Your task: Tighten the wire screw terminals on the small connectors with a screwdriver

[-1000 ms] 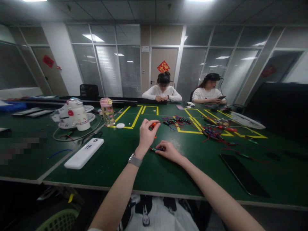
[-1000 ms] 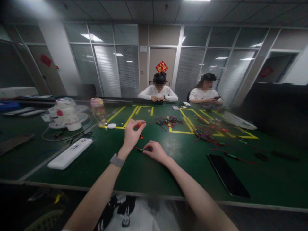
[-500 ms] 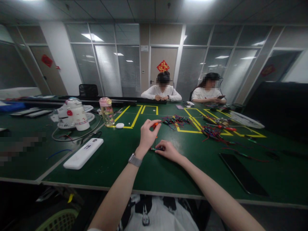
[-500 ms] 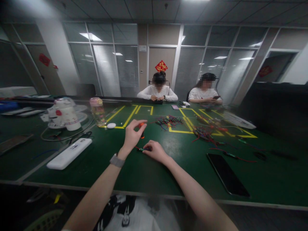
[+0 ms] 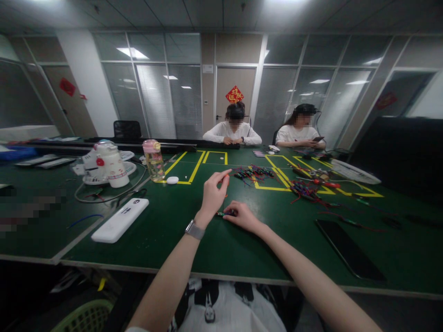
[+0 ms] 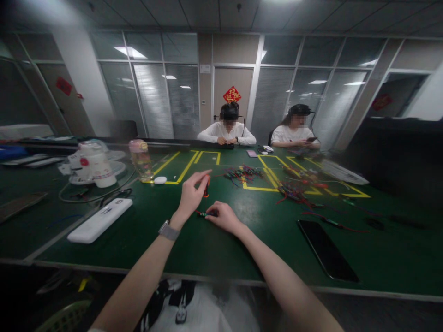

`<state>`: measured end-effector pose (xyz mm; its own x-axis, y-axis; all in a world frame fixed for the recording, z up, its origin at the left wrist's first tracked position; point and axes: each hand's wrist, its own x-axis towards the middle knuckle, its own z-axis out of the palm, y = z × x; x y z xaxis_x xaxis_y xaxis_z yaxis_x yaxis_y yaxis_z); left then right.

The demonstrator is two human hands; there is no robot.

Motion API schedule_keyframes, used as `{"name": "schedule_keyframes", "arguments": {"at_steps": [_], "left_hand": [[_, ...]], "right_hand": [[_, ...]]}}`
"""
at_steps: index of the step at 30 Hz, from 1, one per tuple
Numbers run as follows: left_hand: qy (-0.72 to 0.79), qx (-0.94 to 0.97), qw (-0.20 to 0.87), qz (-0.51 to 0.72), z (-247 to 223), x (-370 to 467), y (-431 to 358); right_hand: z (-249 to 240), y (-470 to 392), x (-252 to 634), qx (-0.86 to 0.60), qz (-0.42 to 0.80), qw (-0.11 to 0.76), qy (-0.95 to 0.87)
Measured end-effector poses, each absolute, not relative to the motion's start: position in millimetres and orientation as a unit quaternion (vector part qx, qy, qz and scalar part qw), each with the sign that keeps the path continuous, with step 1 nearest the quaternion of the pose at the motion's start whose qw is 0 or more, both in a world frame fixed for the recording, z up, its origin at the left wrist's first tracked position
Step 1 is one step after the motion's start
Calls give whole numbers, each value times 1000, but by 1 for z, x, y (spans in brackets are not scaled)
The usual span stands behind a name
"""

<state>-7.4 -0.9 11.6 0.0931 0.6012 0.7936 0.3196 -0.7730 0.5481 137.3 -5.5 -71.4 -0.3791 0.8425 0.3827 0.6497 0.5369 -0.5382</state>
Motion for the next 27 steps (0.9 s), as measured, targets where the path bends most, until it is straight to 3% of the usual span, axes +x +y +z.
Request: {"name": "schedule_keyframes", "arguments": {"at_steps": [13, 27], "left_hand": [[334, 714, 132, 601, 11, -8, -1], [355, 699, 70, 617, 9, -8, 2]], "right_hand": [[-68, -8, 137, -459, 154, 312, -817], [-69, -7, 137, -458, 153, 314, -818]]}}
